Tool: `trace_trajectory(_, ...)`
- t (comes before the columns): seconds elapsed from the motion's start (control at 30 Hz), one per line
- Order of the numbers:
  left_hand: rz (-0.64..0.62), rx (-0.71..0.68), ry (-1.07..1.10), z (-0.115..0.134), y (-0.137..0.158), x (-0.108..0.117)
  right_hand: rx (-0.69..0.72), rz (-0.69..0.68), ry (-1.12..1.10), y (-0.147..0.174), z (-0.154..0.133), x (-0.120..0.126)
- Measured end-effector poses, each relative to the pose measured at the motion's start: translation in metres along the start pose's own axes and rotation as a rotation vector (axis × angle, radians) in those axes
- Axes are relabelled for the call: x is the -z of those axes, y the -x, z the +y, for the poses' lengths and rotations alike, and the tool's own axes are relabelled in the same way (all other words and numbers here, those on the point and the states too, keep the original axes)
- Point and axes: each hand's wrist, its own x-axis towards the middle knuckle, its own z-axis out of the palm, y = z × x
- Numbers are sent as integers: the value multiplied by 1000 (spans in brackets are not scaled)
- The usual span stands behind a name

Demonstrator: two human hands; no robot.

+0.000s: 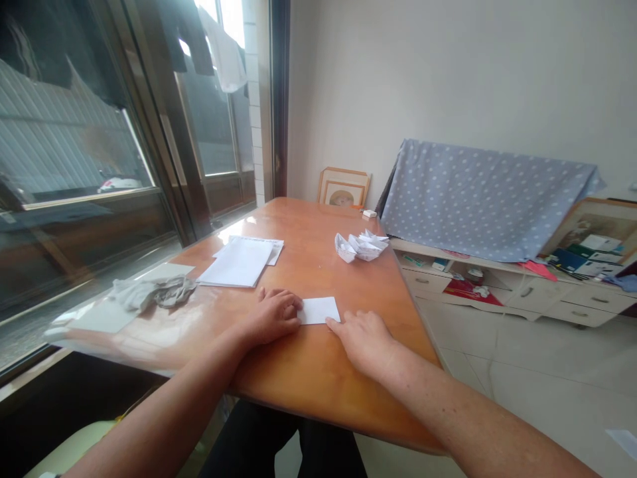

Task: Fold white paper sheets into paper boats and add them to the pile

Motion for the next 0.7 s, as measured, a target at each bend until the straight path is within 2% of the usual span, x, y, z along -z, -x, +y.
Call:
trace_trajectory(0.33,28,-4,-20,2,0,-1,-69,-30,2,9,8,-12)
trace_trajectory(0.7,47,-1,-40,4,-1,-3,-27,8,-199,4,23,-5)
